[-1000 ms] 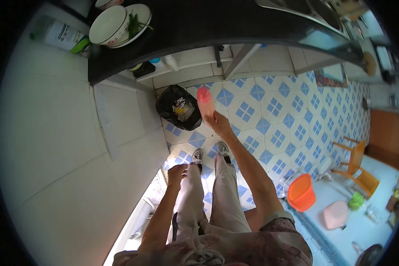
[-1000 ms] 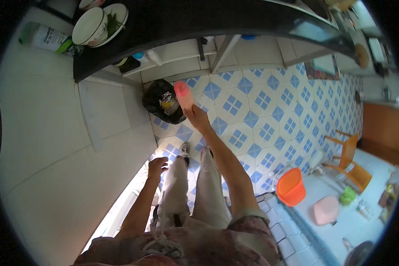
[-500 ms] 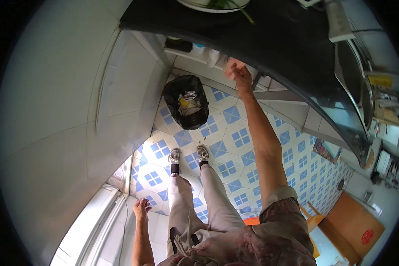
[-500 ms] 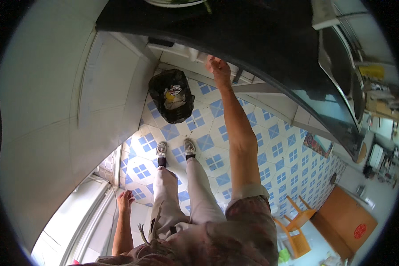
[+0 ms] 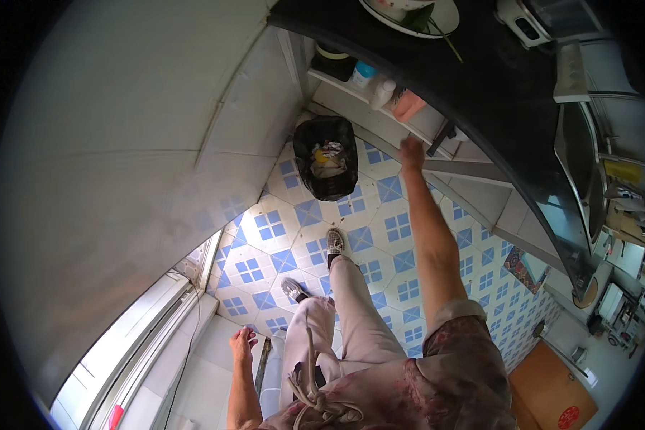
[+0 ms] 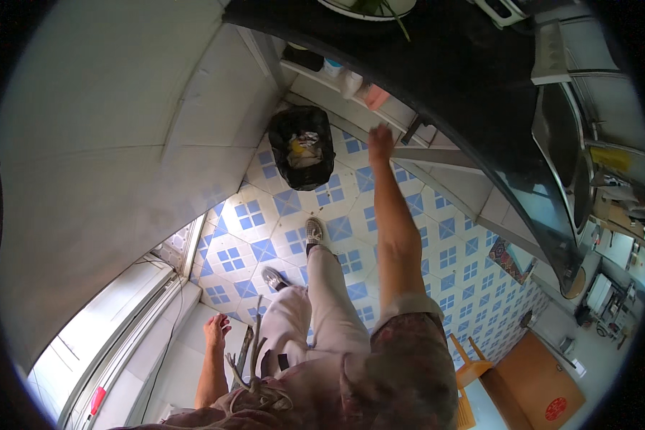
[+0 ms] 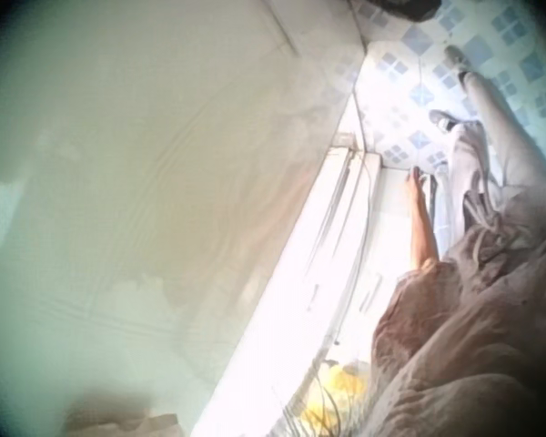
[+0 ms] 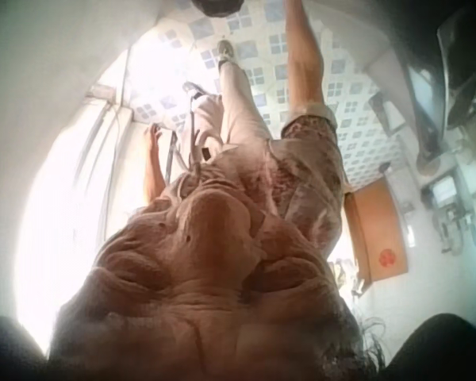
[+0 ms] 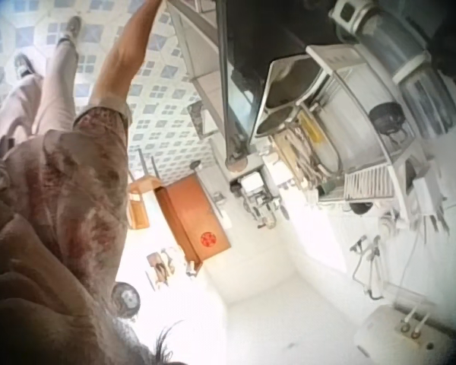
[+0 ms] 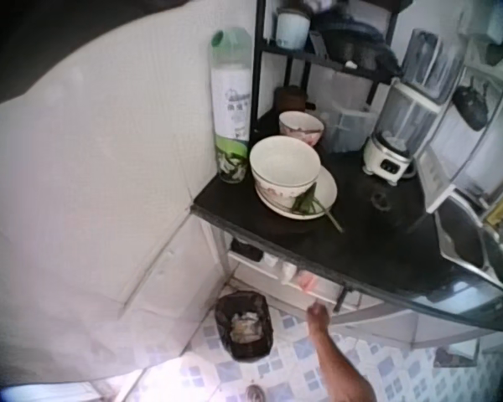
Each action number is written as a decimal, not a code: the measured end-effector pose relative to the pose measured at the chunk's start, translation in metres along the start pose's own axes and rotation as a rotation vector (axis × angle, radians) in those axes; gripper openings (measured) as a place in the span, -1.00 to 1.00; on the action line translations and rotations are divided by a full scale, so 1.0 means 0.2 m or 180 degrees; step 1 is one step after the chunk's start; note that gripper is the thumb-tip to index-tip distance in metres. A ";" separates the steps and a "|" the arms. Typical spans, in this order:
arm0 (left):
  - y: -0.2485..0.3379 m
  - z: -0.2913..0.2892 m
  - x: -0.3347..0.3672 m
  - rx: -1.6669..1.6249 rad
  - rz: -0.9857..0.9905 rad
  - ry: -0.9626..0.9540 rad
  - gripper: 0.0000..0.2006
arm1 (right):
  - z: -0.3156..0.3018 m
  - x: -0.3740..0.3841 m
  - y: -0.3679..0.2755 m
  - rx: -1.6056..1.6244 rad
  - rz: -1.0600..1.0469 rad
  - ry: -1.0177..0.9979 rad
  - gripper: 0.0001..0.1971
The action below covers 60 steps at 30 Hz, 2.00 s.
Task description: The person places a jacket into a basin, sprays water into the basin and a metal bowl using a handheld sprayer, and retrieves a detergent bottle from under a counter before returning to the bathroom.
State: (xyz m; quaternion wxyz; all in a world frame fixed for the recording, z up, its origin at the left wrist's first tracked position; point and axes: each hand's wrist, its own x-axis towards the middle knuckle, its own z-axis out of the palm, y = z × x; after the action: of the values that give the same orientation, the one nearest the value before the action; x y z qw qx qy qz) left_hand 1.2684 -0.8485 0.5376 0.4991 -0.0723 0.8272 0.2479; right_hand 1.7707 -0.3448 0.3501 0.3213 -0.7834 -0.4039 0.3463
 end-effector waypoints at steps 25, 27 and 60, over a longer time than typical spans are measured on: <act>-0.55 -1.15 0.25 -0.2540 -0.0004 -0.0212 -0.87 | -0.32 -2.48 0.17 -0.2049 0.0120 -0.2177 -0.75; -0.55 -1.18 0.29 -0.2662 -0.0027 -0.0261 -0.87 | -0.24 -2.42 0.14 -0.2101 -0.0357 -0.2169 -0.75; 2.03 -1.64 1.03 -0.3054 0.1024 -0.0752 -0.83 | 2.63 -2.86 -1.79 -0.2604 -0.1447 -0.3594 -0.66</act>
State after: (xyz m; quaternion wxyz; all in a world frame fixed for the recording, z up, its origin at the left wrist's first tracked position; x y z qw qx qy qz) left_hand 0.7594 -0.6279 0.6218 0.4554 -0.1364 0.5592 0.6792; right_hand 0.9543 -0.5496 0.5006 -0.1900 -0.4398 -0.7575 0.4435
